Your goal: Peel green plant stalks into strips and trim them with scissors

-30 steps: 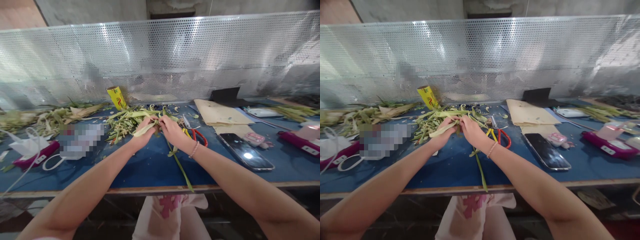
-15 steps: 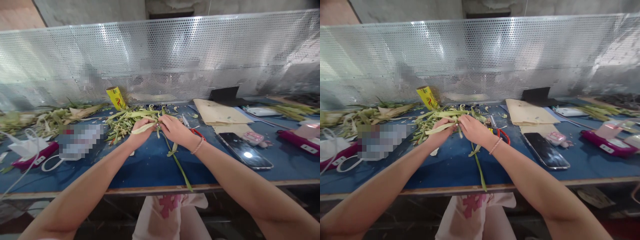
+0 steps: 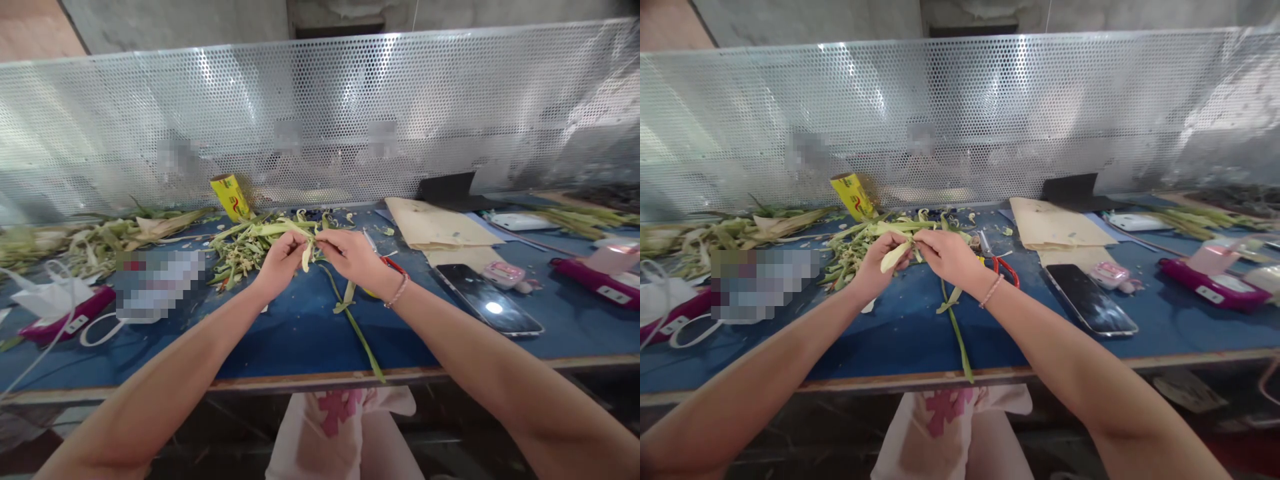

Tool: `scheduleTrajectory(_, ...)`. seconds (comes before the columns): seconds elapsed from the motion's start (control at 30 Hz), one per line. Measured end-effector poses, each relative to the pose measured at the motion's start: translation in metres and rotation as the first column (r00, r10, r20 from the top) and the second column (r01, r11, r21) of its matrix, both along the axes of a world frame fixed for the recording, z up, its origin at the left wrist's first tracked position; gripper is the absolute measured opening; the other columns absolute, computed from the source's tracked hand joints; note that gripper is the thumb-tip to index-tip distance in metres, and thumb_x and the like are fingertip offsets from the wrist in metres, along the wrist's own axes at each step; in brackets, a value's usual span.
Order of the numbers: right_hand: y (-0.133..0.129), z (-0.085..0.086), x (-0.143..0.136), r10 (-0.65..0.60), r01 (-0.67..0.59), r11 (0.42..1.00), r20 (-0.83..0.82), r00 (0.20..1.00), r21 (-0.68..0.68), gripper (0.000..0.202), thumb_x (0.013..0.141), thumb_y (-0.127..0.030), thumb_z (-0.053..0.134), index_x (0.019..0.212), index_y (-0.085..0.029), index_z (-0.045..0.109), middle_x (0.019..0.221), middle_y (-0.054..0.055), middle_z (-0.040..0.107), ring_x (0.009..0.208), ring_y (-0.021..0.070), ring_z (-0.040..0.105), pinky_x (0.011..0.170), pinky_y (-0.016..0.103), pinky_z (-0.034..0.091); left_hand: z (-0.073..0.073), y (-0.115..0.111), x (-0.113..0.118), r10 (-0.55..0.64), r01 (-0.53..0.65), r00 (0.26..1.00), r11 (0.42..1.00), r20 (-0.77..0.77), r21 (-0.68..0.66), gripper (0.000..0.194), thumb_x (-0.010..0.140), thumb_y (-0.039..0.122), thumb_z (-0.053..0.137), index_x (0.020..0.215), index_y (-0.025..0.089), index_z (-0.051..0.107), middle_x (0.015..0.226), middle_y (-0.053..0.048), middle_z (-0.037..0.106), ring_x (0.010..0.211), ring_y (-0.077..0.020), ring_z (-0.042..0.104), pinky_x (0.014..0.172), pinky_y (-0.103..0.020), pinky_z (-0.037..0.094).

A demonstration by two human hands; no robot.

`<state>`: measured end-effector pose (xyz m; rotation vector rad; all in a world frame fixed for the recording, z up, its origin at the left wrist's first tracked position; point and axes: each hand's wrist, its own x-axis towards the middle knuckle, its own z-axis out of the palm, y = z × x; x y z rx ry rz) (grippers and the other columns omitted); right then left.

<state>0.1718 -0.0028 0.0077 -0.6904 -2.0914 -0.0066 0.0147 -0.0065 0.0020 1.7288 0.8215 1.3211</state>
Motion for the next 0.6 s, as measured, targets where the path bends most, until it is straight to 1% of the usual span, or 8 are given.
scheduleTrajectory(0.1,-0.002,0.002,0.001,-0.010,0.010,1.000,0.010,1.000,-0.018,0.017,0.083,-0.020,0.041,0.079,-0.016,0.057,0.062,-0.001,0.055,0.059,0.0087,0.049,0.057,0.019,0.034,-0.001,0.001,0.000,-0.028,0.028,1.000,0.999,-0.014,0.025,0.012,0.073,0.022,0.051,0.068,0.018,0.041,0.056,0.005,0.047,0.043,-0.0033,0.033,0.042,-0.018,0.027)
scheduleTrajectory(0.2,-0.002,0.001,0.001,-0.040,0.041,0.999,0.023,0.999,-0.022,0.017,0.083,-0.020,0.041,0.080,-0.017,0.057,0.063,-0.001,0.055,0.059,0.0088,0.049,0.057,0.019,0.034,-0.002,0.004,-0.003,0.013,-0.007,0.997,0.996,-0.070,0.087,0.009,0.074,0.021,0.050,0.070,0.018,0.043,0.060,0.003,0.051,0.048,-0.0052,0.040,0.047,-0.019,0.033)
scheduleTrajectory(0.3,0.000,-0.004,0.000,-0.122,0.122,0.993,0.095,0.988,0.007,0.018,0.084,-0.020,0.038,0.082,-0.017,0.056,0.068,0.001,0.058,0.063,0.0110,0.051,0.058,0.021,0.035,-0.002,0.008,-0.005,0.165,-0.109,0.963,0.962,-0.212,0.250,0.006,0.073,0.023,0.051,0.072,0.017,0.050,0.067,0.000,0.056,0.061,-0.0094,0.049,0.060,-0.024,0.040)
scheduleTrajectory(0.37,0.002,-0.007,-0.001,-0.213,0.209,0.977,0.168,0.962,0.046,0.020,0.085,-0.020,0.036,0.082,-0.016,0.055,0.073,0.004,0.060,0.067,0.0134,0.053,0.060,0.023,0.036,-0.001,0.008,-0.005,0.319,-0.182,0.898,0.896,-0.303,0.405,0.006,0.071,0.022,0.053,0.072,0.017,0.055,0.072,-0.002,0.059,0.071,-0.0130,0.053,0.071,-0.029,0.041)
scheduleTrajectory(0.43,0.003,-0.010,-0.002,-0.284,0.271,0.959,0.223,0.933,0.088,0.022,0.086,-0.019,0.033,0.084,-0.016,0.054,0.077,0.007,0.061,0.071,0.0154,0.054,0.062,0.025,0.037,-0.001,0.007,-0.003,0.424,-0.226,0.839,0.842,-0.340,0.490,0.006,0.069,0.023,0.055,0.071,0.017,0.057,0.075,-0.003,0.061,0.077,-0.0154,0.053,0.077,-0.032,0.040)
scheduleTrajectory(0.47,0.003,-0.011,-0.003,-0.300,0.283,0.954,0.237,0.924,0.102,0.022,0.086,-0.019,0.032,0.084,-0.015,0.054,0.078,0.008,0.061,0.072,0.0162,0.054,0.063,0.026,0.037,-0.002,0.006,-0.002,0.440,-0.246,0.831,0.840,-0.341,0.484,0.007,0.070,0.023,0.055,0.071,0.017,0.058,0.075,-0.003,0.062,0.077,-0.0157,0.054,0.077,-0.031,0.040)
scheduleTrajectory(0.5,0.002,-0.011,-0.004,-0.304,0.287,0.952,0.242,0.921,0.103,0.023,0.087,-0.020,0.032,0.085,-0.015,0.054,0.078,0.008,0.061,0.072,0.0168,0.055,0.063,0.027,0.038,-0.003,0.004,-0.001,0.425,-0.254,0.838,0.859,-0.343,0.444,0.009,0.071,0.024,0.053,0.072,0.017,0.058,0.076,-0.003,0.062,0.076,-0.0154,0.054,0.075,-0.030,0.041)
scheduleTrajectory(0.6,0.000,-0.011,-0.006,-0.274,0.274,0.961,0.180,0.945,0.024,0.018,0.085,-0.023,0.036,0.088,-0.016,0.052,0.078,0.008,0.061,0.070,0.0173,0.056,0.062,0.028,0.039,-0.005,0.001,0.002,0.344,-0.273,0.897,0.925,-0.277,0.263,0.012,0.073,0.025,0.050,0.078,0.016,0.057,0.076,-0.002,0.062,0.071,-0.0135,0.055,0.068,-0.027,0.043)
